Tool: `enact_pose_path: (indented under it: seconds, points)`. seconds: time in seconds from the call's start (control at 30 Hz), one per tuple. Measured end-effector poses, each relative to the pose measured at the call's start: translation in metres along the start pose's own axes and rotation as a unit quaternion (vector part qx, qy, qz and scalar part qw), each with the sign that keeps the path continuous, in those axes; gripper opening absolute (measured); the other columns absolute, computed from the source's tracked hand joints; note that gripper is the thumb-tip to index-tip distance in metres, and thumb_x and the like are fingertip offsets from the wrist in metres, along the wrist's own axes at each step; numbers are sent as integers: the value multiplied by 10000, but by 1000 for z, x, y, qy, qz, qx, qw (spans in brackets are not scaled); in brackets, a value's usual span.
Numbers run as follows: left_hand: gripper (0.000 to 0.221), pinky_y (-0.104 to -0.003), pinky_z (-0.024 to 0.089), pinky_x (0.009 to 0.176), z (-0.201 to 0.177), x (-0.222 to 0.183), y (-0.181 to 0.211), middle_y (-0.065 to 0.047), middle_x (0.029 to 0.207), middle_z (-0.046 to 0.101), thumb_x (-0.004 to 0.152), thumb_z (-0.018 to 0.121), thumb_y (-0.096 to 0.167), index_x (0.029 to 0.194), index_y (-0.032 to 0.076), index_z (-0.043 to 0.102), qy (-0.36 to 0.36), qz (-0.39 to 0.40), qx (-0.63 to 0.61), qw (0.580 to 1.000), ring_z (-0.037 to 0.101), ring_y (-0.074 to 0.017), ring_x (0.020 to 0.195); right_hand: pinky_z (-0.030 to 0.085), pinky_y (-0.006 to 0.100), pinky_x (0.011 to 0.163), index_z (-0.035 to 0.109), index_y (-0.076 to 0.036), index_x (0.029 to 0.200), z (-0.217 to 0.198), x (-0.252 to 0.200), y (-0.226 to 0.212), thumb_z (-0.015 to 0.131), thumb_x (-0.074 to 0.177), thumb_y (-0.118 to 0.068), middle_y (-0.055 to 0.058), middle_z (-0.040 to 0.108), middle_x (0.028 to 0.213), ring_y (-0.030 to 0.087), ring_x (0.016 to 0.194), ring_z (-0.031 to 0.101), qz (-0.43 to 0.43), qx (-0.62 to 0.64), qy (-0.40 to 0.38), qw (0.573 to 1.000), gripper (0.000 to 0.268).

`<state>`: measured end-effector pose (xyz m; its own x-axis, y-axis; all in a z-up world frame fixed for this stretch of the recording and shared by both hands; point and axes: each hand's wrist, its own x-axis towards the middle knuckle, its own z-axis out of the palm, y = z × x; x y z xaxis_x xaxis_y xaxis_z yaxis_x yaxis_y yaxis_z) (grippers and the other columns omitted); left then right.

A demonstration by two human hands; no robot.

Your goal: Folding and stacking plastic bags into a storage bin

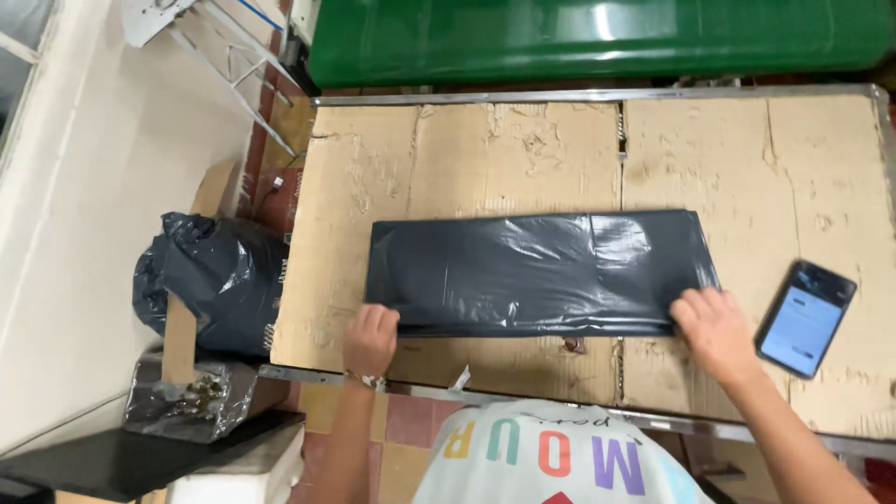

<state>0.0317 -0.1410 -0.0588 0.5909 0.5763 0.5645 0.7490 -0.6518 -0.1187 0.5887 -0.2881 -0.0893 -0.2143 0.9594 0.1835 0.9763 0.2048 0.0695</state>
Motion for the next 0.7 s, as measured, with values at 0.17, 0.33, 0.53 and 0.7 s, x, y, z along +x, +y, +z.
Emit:
enact_pose_path:
  seconds: [0.17, 0.33, 0.53, 0.7]
  points:
    - [274, -385, 327, 515, 15, -42, 23, -46, 712, 411, 915, 508, -47, 719, 135, 451, -29, -30, 3, 999, 427, -267, 666, 403, 414, 741, 548, -108, 962, 16, -24, -29, 558, 935, -73, 79, 529, 909, 296, 819, 487, -55, -24, 40, 997, 45]
    - [225, -344, 384, 551, 17, -42, 42, -2, 803, 475, 755, 646, 19, 778, 204, 520, -134, -60, 117, 982, 484, -243, 763, 432, 388, 806, 566, -221, 1126, 23, -26, -39, 562, 886, -180, 22, 573, 1062, 254, 972, 538, 6, -108, -144, 984, 244]
    - [123, -484, 404, 868, 53, 29, 131, -12, 1150, 551, 1007, 555, 336, 1079, 252, 609, -121, -58, -11, 991, 512, -279, 1151, 470, 467, 921, 611, -128, 1158, 8, 66, -136, 545, 934, -525, 132, 622, 1150, 328, 1125, 613, -41, 135, 86, 986, 461]
    - [656, -741, 143, 1179, 75, 59, 178, -52, 1672, 329, 961, 472, 443, 1558, 176, 422, -316, -10, -154, 936, 89, -343, 1601, 245, 512, 1232, 429, -67, 1549, 47, 97, -176, 341, 952, -770, 206, 447, 1579, 352, 1506, 371, -16, 150, 110, 982, 926]
